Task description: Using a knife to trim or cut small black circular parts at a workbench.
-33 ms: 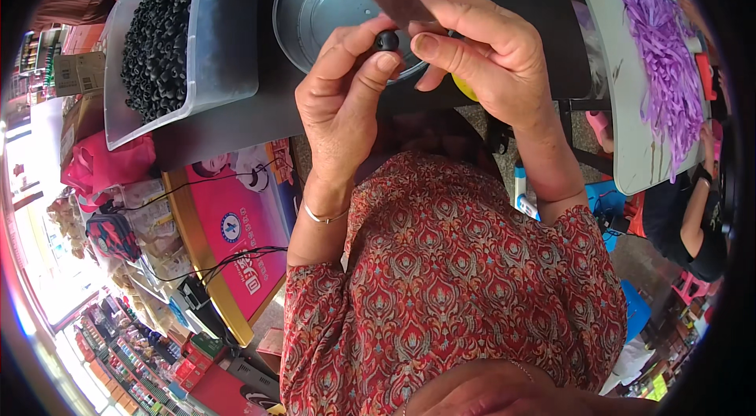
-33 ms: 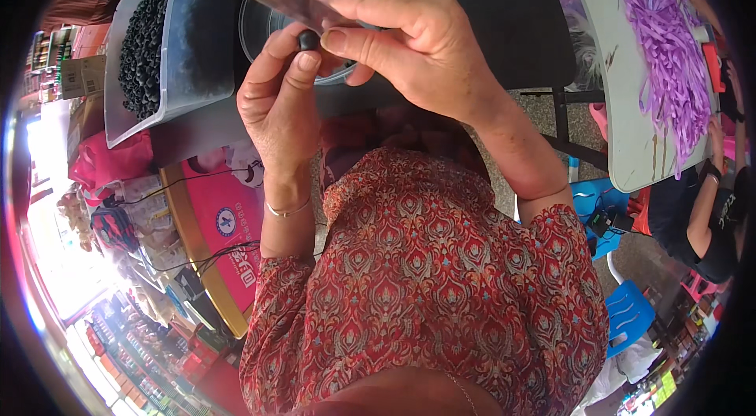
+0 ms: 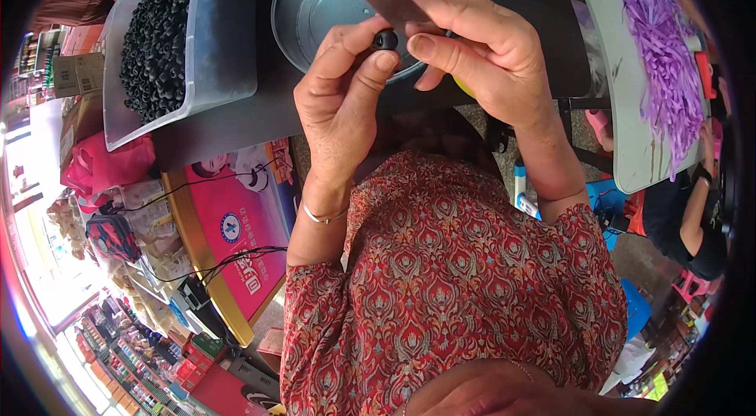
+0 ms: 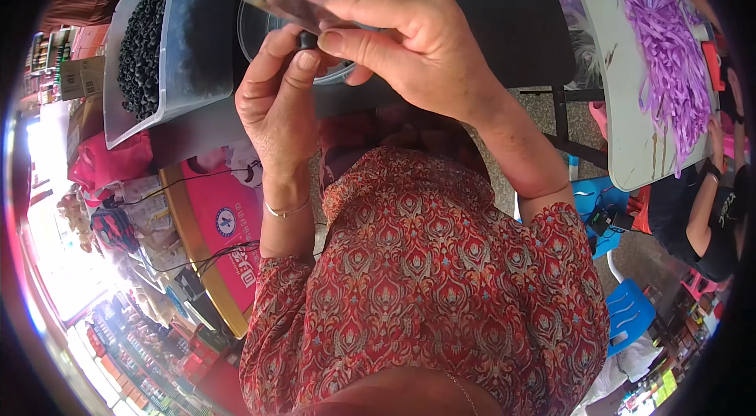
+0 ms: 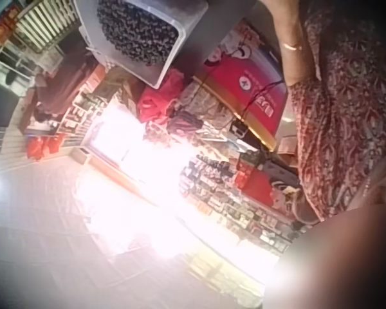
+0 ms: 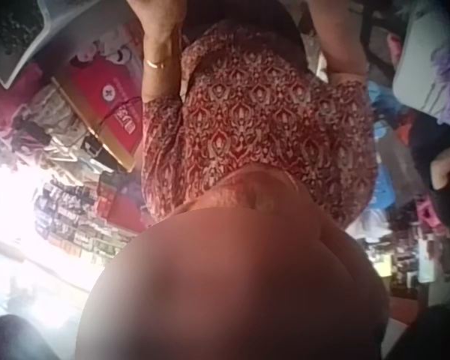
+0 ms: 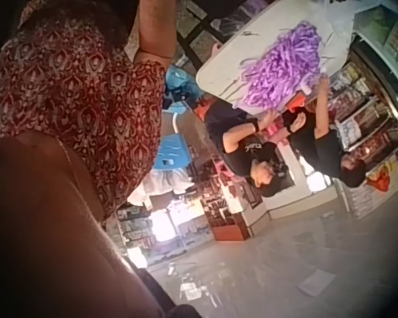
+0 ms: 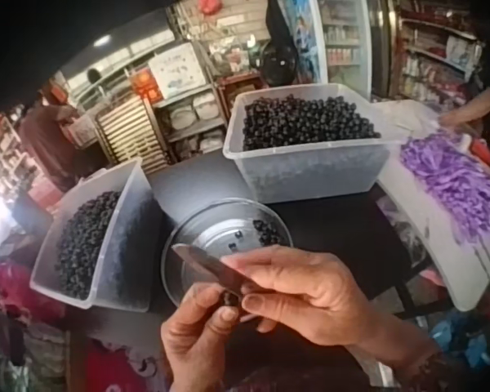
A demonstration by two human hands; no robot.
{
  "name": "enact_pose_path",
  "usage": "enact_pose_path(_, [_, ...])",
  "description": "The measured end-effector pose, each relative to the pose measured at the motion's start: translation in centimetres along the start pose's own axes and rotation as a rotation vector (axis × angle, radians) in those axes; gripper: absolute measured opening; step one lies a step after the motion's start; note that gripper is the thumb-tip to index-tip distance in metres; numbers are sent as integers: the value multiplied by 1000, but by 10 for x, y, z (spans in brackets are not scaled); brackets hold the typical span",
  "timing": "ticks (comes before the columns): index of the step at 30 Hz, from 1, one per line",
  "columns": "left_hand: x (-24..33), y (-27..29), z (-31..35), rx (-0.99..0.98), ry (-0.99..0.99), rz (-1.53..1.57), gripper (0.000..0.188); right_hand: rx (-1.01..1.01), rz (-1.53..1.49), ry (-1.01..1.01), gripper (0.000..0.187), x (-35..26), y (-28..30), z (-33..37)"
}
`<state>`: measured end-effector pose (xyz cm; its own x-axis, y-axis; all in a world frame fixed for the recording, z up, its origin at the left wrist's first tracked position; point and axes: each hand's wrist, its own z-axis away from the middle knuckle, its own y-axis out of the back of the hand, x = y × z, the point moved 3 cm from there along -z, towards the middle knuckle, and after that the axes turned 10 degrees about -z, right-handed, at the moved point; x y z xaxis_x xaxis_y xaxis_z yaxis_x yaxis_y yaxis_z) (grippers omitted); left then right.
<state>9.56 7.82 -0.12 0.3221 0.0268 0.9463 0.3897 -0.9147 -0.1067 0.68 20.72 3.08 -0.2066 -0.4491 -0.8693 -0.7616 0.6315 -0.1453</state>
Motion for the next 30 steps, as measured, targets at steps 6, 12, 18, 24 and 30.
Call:
enact_pose_path(6, [-3,-1,-1,11,-1,-20,25,-41,105,-6,26,2,-4,-2])
enact_pose_path(12, [-4,-3,-1,-18,-2,117,25,74,-58,-115,20,12,1,-5])
enact_pose_path(18, [-5,-5,-2,-3,24,191,25,34,-46,-119,22,3,-2,1])
enact_pose_path(24, [-6,-1,-4,2,-54,89,25,31,61,-33,23,8,0,-3])
enact_pose_path(30, [-9,-1,-1,-72,-23,182,27,25,-33,-170,23,6,0,-2])
